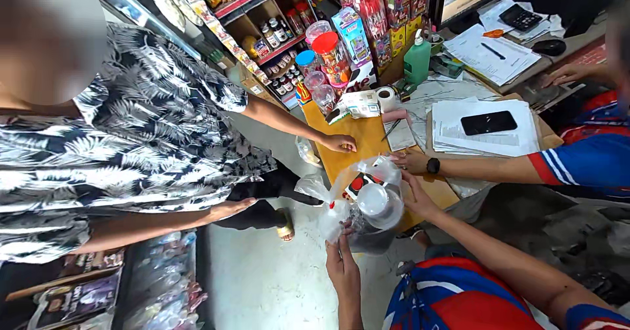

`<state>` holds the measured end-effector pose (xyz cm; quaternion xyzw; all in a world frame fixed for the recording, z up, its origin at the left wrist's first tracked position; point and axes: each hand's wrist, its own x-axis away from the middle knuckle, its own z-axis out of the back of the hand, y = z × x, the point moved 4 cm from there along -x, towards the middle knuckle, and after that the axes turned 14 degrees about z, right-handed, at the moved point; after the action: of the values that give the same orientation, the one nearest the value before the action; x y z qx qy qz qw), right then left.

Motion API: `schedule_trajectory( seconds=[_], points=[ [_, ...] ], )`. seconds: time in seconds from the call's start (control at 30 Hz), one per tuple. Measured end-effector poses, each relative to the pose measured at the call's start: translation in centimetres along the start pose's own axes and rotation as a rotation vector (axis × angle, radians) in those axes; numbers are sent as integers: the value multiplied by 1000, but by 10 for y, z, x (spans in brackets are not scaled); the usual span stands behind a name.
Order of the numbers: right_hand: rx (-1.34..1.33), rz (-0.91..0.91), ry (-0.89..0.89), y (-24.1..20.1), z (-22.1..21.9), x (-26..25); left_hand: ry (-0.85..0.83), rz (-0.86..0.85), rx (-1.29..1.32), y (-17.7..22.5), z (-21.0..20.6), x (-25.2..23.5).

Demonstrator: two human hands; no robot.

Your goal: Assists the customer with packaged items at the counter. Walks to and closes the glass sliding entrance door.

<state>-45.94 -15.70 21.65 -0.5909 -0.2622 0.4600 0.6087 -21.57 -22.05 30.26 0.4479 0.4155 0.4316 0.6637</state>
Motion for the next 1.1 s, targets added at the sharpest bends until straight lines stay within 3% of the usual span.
schedule_trajectory(
  seconds=[0.3,0.73,0.93,1.1],
  points=[
    [64,-77,14,-20,-6,23,136,22,119,1,18,6],
    [56,-110,0,-29,-16,41,164,44,162,-1,20,9],
    [71,-129,22,-19,-11,39,156,47,129,0,21,10],
    [195,-271,-62,4,-8,45,154,38,102,1,24,13]
  ],
)
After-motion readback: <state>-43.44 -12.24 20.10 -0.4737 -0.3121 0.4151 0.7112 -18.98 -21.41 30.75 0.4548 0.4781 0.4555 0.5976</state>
